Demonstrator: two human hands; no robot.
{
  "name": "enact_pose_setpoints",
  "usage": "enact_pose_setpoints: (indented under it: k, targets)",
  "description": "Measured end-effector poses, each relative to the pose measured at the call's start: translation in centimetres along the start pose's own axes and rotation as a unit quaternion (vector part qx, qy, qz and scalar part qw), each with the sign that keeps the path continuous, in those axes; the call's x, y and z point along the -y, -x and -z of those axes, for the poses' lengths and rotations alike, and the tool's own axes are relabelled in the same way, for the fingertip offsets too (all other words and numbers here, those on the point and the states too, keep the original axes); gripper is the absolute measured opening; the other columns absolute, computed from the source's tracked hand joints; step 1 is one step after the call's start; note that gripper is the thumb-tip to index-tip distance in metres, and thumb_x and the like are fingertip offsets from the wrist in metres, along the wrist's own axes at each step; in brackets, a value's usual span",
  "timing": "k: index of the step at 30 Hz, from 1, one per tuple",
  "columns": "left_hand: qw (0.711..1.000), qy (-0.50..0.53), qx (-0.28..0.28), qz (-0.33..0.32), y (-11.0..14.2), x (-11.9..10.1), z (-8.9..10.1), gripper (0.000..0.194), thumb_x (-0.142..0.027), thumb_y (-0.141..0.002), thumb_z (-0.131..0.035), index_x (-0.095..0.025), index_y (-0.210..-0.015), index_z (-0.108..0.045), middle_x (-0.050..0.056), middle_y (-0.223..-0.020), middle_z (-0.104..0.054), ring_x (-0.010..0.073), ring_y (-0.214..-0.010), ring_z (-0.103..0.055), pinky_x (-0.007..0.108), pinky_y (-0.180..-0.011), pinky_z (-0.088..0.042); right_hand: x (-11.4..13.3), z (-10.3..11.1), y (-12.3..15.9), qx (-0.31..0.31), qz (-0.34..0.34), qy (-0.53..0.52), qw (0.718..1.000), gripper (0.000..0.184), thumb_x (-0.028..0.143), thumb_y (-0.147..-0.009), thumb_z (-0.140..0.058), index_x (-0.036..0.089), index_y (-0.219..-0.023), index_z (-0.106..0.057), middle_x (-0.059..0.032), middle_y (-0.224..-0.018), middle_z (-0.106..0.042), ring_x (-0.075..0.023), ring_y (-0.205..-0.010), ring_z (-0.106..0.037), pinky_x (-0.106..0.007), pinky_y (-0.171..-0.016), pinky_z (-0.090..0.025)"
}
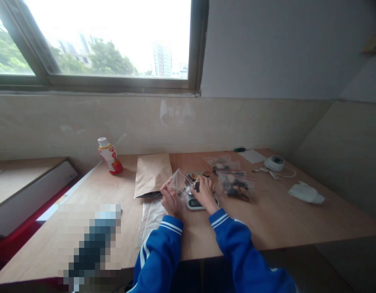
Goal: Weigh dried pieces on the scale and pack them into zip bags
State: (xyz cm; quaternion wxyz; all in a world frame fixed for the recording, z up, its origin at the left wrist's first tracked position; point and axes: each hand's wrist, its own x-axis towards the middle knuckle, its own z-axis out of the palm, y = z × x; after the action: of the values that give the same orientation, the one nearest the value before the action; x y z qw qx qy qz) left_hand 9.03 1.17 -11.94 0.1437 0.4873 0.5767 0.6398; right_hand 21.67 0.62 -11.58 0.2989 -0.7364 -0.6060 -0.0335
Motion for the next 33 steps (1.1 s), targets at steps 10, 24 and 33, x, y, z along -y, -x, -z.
enact_pose_setpoints:
  k: [10,24,33]
  targets:
    - [1.0,0.02,0.003,0.008,-0.1,-0.4,0.2,0.034,-0.036,-0.093,-0.033,-0.014,-0.108,-0.055,0.014,-0.095,-0.069,0.0197,-0.074,-0.064,0.031,-0.064,-0.047,-3.6,0.2,-0.5,-0.032,0.038,-0.159,0.986,0.028,0.019,-0.079,-0.058,0.018,-0.106,-0.062,-0.0106,-0.104,-0.063,-0.0271,-0.098,-0.057,-0.043,-0.089,-0.045]
    - [1.0,0.016,0.012,0.003,-0.1,-0.1,0.1,0.036,-0.038,-0.094,-0.031,-0.014,-0.111,-0.053,0.013,-0.092,-0.069,0.0195,-0.071,-0.063,0.033,-0.066,-0.047,-2.0,3.0,-1.6,-0.066,-0.025,-0.347,0.935,0.017,0.032,-0.075,-0.062,0.017,-0.081,-0.067,-0.0087,-0.084,-0.067,-0.0228,-0.078,-0.061,-0.037,-0.073,-0.05]
    - [0.998,0.055,0.028,0.014,0.1,0.6,-0.1,0.038,-0.043,-0.094,-0.032,-0.017,-0.113,-0.052,0.014,-0.1,-0.069,0.0215,-0.078,-0.065,0.033,-0.066,-0.049,5.0,6.4,-2.3,0.047,0.046,-0.419,0.906,0.017,0.021,-0.073,-0.065,0.018,-0.089,-0.068,-0.0059,-0.093,-0.067,-0.0169,-0.079,-0.064,-0.03,-0.073,-0.052]
